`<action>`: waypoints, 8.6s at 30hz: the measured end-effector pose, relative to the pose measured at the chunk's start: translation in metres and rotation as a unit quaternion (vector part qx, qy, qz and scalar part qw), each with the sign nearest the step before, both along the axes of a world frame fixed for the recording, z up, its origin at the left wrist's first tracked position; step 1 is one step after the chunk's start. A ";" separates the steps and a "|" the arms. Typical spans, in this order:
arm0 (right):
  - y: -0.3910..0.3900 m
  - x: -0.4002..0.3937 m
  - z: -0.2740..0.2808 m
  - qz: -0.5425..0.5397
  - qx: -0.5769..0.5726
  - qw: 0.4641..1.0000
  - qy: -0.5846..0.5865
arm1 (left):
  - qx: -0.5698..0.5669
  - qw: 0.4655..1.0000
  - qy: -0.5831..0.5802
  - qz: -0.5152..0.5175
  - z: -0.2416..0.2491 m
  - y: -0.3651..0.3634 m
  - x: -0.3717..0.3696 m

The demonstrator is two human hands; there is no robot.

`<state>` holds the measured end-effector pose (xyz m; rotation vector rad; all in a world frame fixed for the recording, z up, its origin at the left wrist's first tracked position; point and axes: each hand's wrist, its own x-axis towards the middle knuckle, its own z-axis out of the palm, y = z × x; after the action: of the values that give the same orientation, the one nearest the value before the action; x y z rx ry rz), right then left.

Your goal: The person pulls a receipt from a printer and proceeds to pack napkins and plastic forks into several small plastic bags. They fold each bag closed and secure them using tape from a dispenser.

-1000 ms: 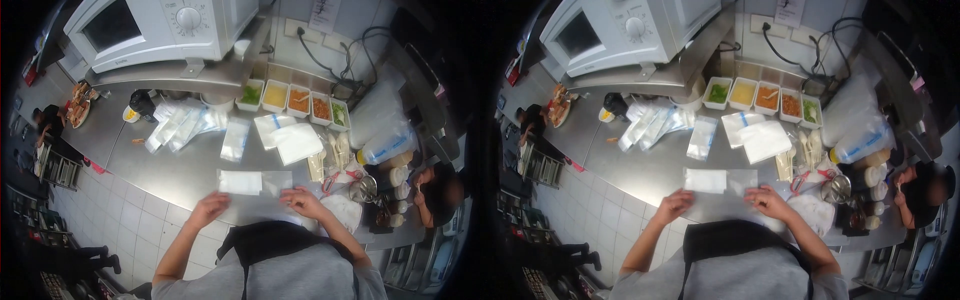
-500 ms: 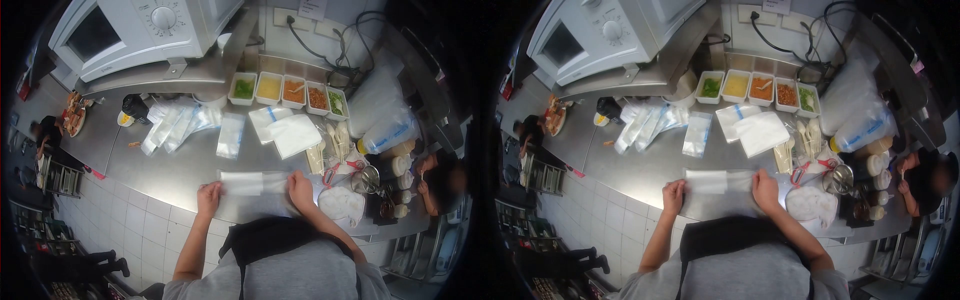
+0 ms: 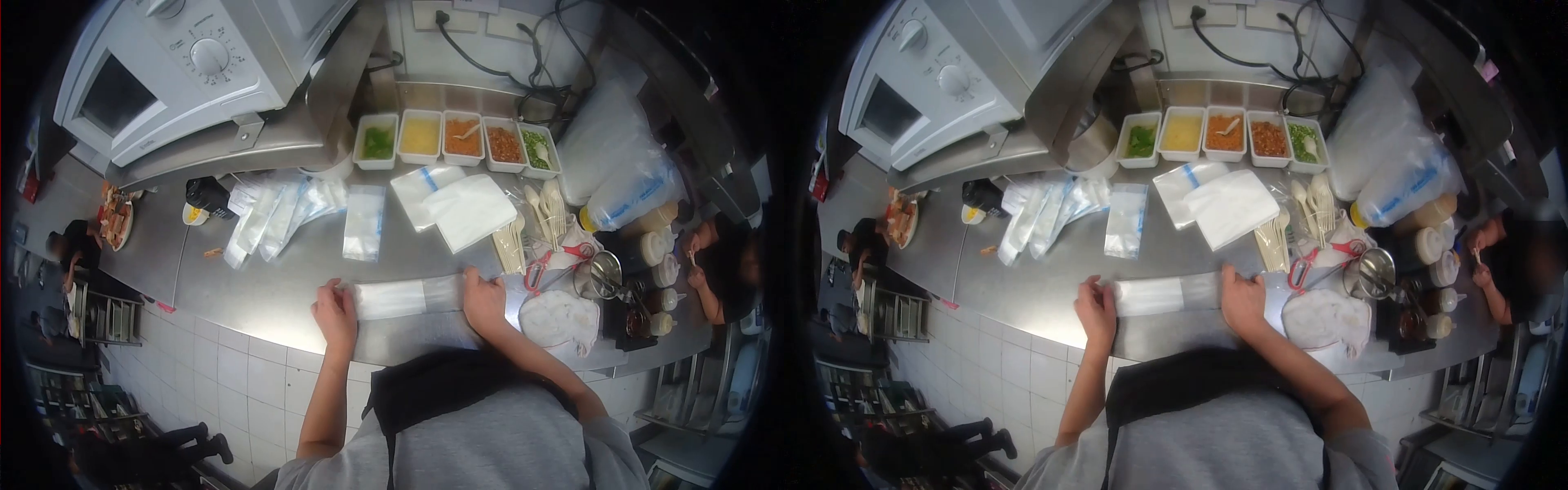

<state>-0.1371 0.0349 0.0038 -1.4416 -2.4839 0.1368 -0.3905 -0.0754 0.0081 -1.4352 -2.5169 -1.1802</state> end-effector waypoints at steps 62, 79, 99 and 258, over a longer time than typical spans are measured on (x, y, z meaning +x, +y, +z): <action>0.025 -0.007 0.018 0.054 -0.526 0.789 0.314 | 0.090 0.892 -0.218 -0.385 0.102 0.108 0.010; 0.025 0.002 0.057 0.132 -0.511 0.828 0.190 | 0.109 0.932 0.127 -0.321 0.126 0.177 -0.018; 0.057 0.004 0.033 0.046 -0.443 0.803 0.397 | -0.083 0.729 -0.598 -0.323 0.019 0.101 0.066; 0.012 0.228 0.217 0.243 0.016 0.944 0.223 | 0.024 0.924 0.006 -0.381 0.209 0.070 0.283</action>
<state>0.0914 0.0467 0.2208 -0.6560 -2.3752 0.4592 -0.1079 -0.0057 0.2172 -2.4992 -1.9100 -1.2533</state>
